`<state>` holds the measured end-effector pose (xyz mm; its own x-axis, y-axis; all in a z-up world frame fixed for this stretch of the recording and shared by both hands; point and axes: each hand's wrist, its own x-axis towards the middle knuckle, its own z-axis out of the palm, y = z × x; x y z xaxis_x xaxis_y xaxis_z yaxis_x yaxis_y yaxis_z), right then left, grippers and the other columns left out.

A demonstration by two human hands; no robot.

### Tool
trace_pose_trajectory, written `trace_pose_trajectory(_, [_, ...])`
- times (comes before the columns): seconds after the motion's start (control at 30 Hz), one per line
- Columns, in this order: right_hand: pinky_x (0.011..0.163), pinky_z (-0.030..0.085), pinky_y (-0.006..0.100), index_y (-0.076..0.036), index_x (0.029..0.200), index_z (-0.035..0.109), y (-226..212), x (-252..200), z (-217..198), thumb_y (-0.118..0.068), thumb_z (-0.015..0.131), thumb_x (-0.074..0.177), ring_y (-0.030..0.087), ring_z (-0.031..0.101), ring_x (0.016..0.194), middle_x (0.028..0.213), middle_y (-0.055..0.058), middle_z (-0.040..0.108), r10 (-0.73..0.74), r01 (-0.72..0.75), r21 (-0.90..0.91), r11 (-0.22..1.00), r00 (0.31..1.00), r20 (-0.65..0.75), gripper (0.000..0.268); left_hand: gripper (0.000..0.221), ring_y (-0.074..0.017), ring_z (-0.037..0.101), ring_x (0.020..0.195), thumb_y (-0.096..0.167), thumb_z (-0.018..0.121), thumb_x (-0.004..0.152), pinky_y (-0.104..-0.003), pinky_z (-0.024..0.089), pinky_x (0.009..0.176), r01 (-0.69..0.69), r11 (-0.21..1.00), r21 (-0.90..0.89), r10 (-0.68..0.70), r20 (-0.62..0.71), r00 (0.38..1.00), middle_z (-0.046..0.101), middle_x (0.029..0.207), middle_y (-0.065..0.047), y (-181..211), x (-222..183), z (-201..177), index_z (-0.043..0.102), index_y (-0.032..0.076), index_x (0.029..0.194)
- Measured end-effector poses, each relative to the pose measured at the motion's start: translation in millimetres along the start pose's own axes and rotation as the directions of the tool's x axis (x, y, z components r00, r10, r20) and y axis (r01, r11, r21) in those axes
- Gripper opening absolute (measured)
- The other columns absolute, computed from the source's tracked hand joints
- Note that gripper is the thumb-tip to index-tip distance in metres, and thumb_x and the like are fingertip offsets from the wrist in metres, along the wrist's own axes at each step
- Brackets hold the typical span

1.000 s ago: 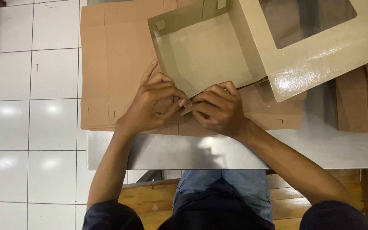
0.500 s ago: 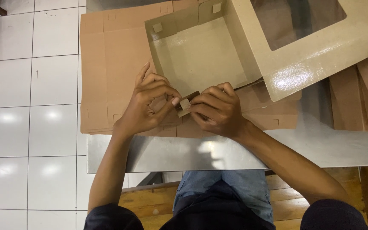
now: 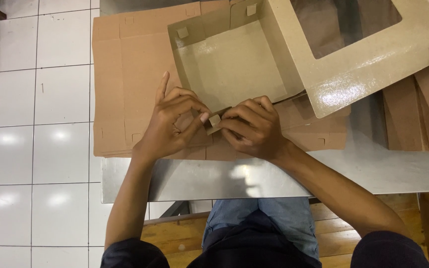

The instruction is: The person assembles a flat cardboard box with a clear plastic window by folding and interlocking its tabs. They then place the finished box aside and pick up another flat box to begin the process again.

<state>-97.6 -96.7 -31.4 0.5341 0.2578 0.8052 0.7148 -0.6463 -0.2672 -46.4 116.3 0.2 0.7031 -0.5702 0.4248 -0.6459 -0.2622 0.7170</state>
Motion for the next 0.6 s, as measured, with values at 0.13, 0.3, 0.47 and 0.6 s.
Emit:
trace_pose_trajectory(0.13, [0.075, 0.042, 0.033, -0.014, 0.086, 0.076, -1, 2, -3, -0.001, 0.082, 0.082, 0.017, 0.065, 0.077, 0.088, 0.000, 0.072, -0.014, 0.014, -0.005, 1.000, 1.000, 0.004, 0.015, 0.004, -0.0267, 0.068, 0.100, 0.008, 0.074, 0.095, -0.064, 0.006, 0.122, 0.012, 1.000, -0.004, -0.012, -0.028, 1.000, 0.074, 0.085, -0.004, -1, -1, -1, 0.076, 0.011, 0.095])
trace_pose_trajectory(0.3, [0.075, 0.041, 0.033, -0.014, 0.082, 0.075, 3, -3, 1, -0.004, 0.082, 0.085, 0.016, 0.063, 0.076, 0.084, -0.001, 0.071, -0.074, 0.074, 0.004, 0.997, 0.997, 0.011, 0.013, 0.003, -0.0255, 0.069, 0.100, 0.009, 0.075, 0.094, -0.061, 0.005, 0.124, -0.001, 1.000, -0.015, 0.001, -0.021, 1.000, 0.075, 0.084, -0.002, 1, 0, 1, 0.076, 0.011, 0.092])
trace_pose_trajectory(0.47, [0.075, 0.041, 0.034, -0.013, 0.086, 0.076, 6, -10, 3, -0.006, 0.080, 0.087, 0.018, 0.064, 0.077, 0.086, 0.001, 0.072, -0.105, 0.105, 0.024, 0.994, 0.994, 0.025, 0.009, 0.004, -0.0249, 0.068, 0.099, 0.009, 0.076, 0.093, -0.062, 0.005, 0.123, 0.003, 1.000, -0.014, -0.003, -0.004, 1.000, 0.075, 0.083, -0.002, 4, 2, 2, 0.076, 0.012, 0.091])
trace_pose_trajectory(0.6, [0.075, 0.040, 0.035, -0.013, 0.084, 0.074, 7, -12, 5, -0.007, 0.076, 0.088, 0.019, 0.063, 0.075, 0.084, 0.001, 0.070, -0.136, 0.136, 0.016, 0.991, 0.991, 0.005, 0.007, 0.004, -0.0242, 0.068, 0.098, 0.009, 0.075, 0.094, -0.060, 0.005, 0.124, 0.016, 0.999, -0.035, -0.017, -0.022, 1.000, 0.074, 0.082, -0.001, 6, 3, 2, 0.076, 0.012, 0.091])
